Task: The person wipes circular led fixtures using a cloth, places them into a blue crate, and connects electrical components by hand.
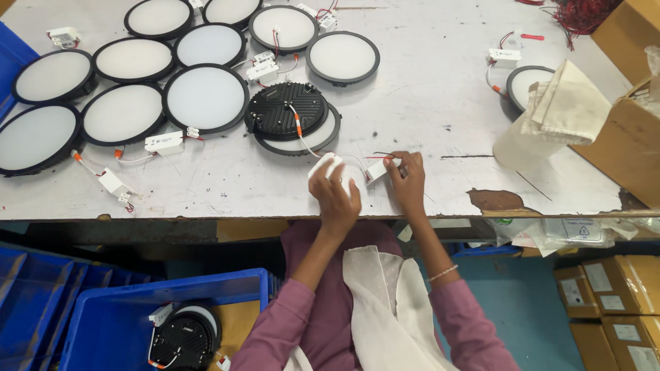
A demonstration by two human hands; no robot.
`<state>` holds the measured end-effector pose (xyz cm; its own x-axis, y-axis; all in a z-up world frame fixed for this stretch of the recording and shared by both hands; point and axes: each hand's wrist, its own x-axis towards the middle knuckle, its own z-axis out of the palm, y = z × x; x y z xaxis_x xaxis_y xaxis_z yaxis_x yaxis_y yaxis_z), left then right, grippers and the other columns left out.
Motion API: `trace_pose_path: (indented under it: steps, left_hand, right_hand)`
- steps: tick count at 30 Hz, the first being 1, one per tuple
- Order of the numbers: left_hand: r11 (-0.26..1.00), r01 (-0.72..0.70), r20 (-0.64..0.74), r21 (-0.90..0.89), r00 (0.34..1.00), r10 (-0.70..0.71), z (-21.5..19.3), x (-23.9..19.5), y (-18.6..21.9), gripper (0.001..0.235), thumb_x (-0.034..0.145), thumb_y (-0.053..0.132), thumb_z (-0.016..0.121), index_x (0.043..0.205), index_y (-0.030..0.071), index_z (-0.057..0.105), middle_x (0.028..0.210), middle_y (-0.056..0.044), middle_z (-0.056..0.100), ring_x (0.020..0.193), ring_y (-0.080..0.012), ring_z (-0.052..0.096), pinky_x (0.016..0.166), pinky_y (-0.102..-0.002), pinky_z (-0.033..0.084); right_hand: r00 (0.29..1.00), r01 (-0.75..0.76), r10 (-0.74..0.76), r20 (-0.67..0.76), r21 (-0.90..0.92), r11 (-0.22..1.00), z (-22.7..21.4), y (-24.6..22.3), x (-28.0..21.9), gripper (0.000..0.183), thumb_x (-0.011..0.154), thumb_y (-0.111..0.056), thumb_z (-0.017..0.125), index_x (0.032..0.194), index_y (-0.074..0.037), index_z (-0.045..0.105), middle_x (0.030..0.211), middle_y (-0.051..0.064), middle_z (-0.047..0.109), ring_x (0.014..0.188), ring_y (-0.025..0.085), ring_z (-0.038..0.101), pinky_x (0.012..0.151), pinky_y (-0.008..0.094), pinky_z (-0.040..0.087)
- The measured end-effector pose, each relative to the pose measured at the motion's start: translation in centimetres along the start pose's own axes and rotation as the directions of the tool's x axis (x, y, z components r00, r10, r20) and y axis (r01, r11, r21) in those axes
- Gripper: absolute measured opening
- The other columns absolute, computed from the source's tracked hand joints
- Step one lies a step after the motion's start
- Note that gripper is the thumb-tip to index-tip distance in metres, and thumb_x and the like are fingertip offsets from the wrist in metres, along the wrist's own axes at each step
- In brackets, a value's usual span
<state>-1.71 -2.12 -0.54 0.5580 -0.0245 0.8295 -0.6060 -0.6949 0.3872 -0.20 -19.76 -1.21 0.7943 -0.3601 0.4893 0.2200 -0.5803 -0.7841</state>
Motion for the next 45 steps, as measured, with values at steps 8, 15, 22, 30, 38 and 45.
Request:
trace_pose_path:
  steps: [8, 15, 22, 30, 38, 45]
  left_hand:
    - [0.988, 0.020, 0.263, -0.156, 0.965, 0.022, 2.6, -0.4, 6.2, 0.061, 0.094, 0.012, 0.064, 0.149, -0.003, 0.042, 0.149, -0.021, 0.047, 0.144, -0.0366, 0.041, 0.123, -0.059, 0.017]
    - [0.988, 0.139, 0.578, 0.072, 0.802, -0.155, 3.9, 2.9, 3.3, 0.027, 0.094, 0.003, 0.058, 0.118, 0.009, 0.068, 0.121, -0.003, 0.066, 0.127, -0.0193, 0.055, 0.133, -0.061, 0.009]
    - [0.954, 0.062, 0.331, -0.295, 0.943, 0.041, 4.1, 2.8, 2.5, 0.039, 0.083, 0.000, 0.061, 0.122, 0.001, 0.063, 0.123, -0.018, 0.065, 0.123, -0.0324, 0.058, 0.117, -0.053, 0.029]
    - [0.737, 0.388, 0.571, -0.553, 0.821, -0.004, 5.0, 2.5, 3.0, 0.034, 0.094, 0.013, 0.067, 0.126, 0.004, 0.066, 0.095, -0.013, 0.074, 0.088, -0.0269, 0.073, 0.084, -0.034, 0.053]
    - [0.498, 0.617, 0.614, -0.609, 0.764, -0.197, 6.9, 0.8, 0.8, 0.019, 0.095, 0.013, 0.070, 0.110, 0.002, 0.075, 0.084, -0.008, 0.078, 0.078, -0.0112, 0.074, 0.072, -0.024, 0.056]
    - [0.437, 0.676, 0.668, -0.594, 0.717, -0.200, 6.5, 1.2, 0.9, 0.023, 0.095, 0.013, 0.069, 0.115, 0.004, 0.072, 0.086, -0.007, 0.078, 0.080, -0.0102, 0.074, 0.074, -0.024, 0.058]
  right_hand:
    - [0.973, -0.223, 0.218, 0.081, 0.592, 0.775, -0.7, 0.7, -0.6, 0.025, 0.104, -0.026, 0.069, 0.094, -0.004, 0.062, 0.080, -0.002, 0.056, 0.068, 0.004, 0.046, 0.060, 0.021, 0.039]
    - [0.928, -0.362, 0.336, 0.158, 0.586, 0.725, -2.7, -0.2, -1.3, 0.016, 0.099, -0.022, 0.069, 0.100, -0.007, 0.065, 0.073, -0.004, 0.057, 0.059, 0.002, 0.049, 0.048, 0.018, 0.035]
    - [0.922, -0.381, 0.271, 0.277, 0.513, 0.770, -3.1, 1.7, -1.6, 0.014, 0.100, -0.020, 0.069, 0.099, -0.006, 0.069, 0.077, -0.003, 0.061, 0.062, 0.002, 0.047, 0.053, 0.018, 0.036]
    - [0.902, -0.425, 0.268, 0.338, 0.596, 0.681, -3.9, 2.7, -0.8, 0.017, 0.102, -0.020, 0.066, 0.100, -0.004, 0.070, 0.076, -0.001, 0.062, 0.063, 0.003, 0.050, 0.055, 0.019, 0.038]
    - [0.866, -0.493, 0.243, 0.437, 0.662, 0.564, -4.4, 4.2, 0.3, 0.015, 0.101, -0.015, 0.068, 0.105, -0.001, 0.067, 0.086, 0.003, 0.063, 0.074, 0.008, 0.057, 0.063, 0.022, 0.044]
    - [0.804, -0.590, 0.159, 0.573, 0.739, 0.325, -5.6, 2.6, 0.9, 0.039, 0.092, -0.006, 0.062, 0.131, -0.002, 0.054, 0.141, 0.022, 0.054, 0.134, 0.024, 0.055, 0.110, 0.032, 0.043]
